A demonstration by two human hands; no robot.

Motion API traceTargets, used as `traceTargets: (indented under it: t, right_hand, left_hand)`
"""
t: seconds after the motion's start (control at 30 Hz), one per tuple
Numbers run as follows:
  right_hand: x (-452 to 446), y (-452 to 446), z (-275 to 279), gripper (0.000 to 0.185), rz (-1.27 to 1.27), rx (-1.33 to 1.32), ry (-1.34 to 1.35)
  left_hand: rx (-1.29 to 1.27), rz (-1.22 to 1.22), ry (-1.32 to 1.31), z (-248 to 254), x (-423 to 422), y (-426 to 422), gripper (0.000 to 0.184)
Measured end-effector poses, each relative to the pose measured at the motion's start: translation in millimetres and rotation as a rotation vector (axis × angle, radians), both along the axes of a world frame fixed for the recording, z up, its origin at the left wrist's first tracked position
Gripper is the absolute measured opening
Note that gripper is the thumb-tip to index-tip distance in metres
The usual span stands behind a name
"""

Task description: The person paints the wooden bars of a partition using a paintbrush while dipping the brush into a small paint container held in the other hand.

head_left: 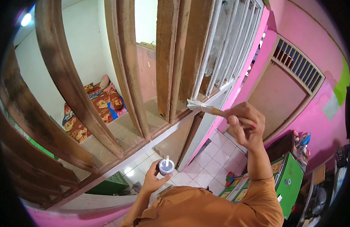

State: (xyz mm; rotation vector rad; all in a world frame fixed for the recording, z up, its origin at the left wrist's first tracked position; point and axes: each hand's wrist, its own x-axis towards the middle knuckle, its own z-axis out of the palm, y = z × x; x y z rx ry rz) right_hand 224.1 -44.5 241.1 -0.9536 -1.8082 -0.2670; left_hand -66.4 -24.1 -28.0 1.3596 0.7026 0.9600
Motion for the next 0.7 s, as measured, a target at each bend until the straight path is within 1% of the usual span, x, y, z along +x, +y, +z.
traceTargets:
  t: [0.03, 0.1, 0.13, 0.17, 0.23, 0.27, 0.3, 0.37, 0.4, 0.5, 0.53, 0.63, 0.7]
  right_hand:
    - [-0.1, 2.6, 1.2, 0.002, 0.002, -0.001, 0.003]
    - [1.2, 11.1, 5.5, 0.003, -0.104, 0.186, -0.034]
    - [5.2, 14.6, 7.1, 0.005, -0.082, 0.274, -0.037]
    - [7.4, 10.1, 5.8, 0.005, -0.086, 0.273, -0.03]
    - [10.2, -0.6, 4.3, 0.005, -0.007, 0.205, 0.108]
    - [10.9, -2.3, 1.3, 0.006, 0.065, 0.211, 0.106]
    - [10.2, -3.2, -1.4, 0.006, 0.067, 0.208, 0.106]
    - [8.8, -2.2, -4.9, 0.009, 0.126, 0.113, -0.059]
    - [7.3, 0.5, -5.5, 0.011, 0.073, 0.1, -0.118]
    - [3.0, 10.7, -3.1, 0.01, 0.003, 0.144, -0.062]
    - [-0.7, 12.4, -2.0, 0.01, 0.017, 0.18, 0.022]
    - [3.0, 4.0, 1.4, 0.011, 0.073, 0.222, 0.066]
    - [6.9, 0.7, -2.9, 0.011, 0.123, 0.183, 0.035]
  left_hand:
    - [0.004, 0.008, 0.0, -0.2, 0.7, 0.0, 0.069]
    - [0.006, 0.011, 0.011, -0.8, 1.6, 1.0, 0.069]
    - [0.02, 0.003, 0.019, -1.6, 1.5, 2.1, 0.069]
    - [0.034, -0.005, 0.027, -2.4, 1.3, 2.9, 0.069]
    - [0.036, -0.005, 0.028, -3.3, 2.2, 3.9, 0.069]
    - [0.037, -0.003, 0.023, -3.7, 3.0, 3.9, 0.069]
    - [0.035, -0.001, 0.023, -3.0, 3.3, 3.3, 0.069]
    - [0.02, 0.001, 0.021, -0.2, 4.1, 2.3, 0.07]
    - [0.019, 0.003, 0.023, -1.4, 4.7, 2.2, 0.07]
    - [0.03, -0.009, 0.034, -1.7, 3.7, 4.0, 0.069]
    - [0.034, -0.009, 0.035, 1.0, 4.7, 3.6, 0.069]
    - [0.038, 0.014, 0.038, 4.1, 7.2, 3.5, 0.068]
    - [0.036, 0.039, 0.034, 3.1, 7.4, 2.9, 0.067]
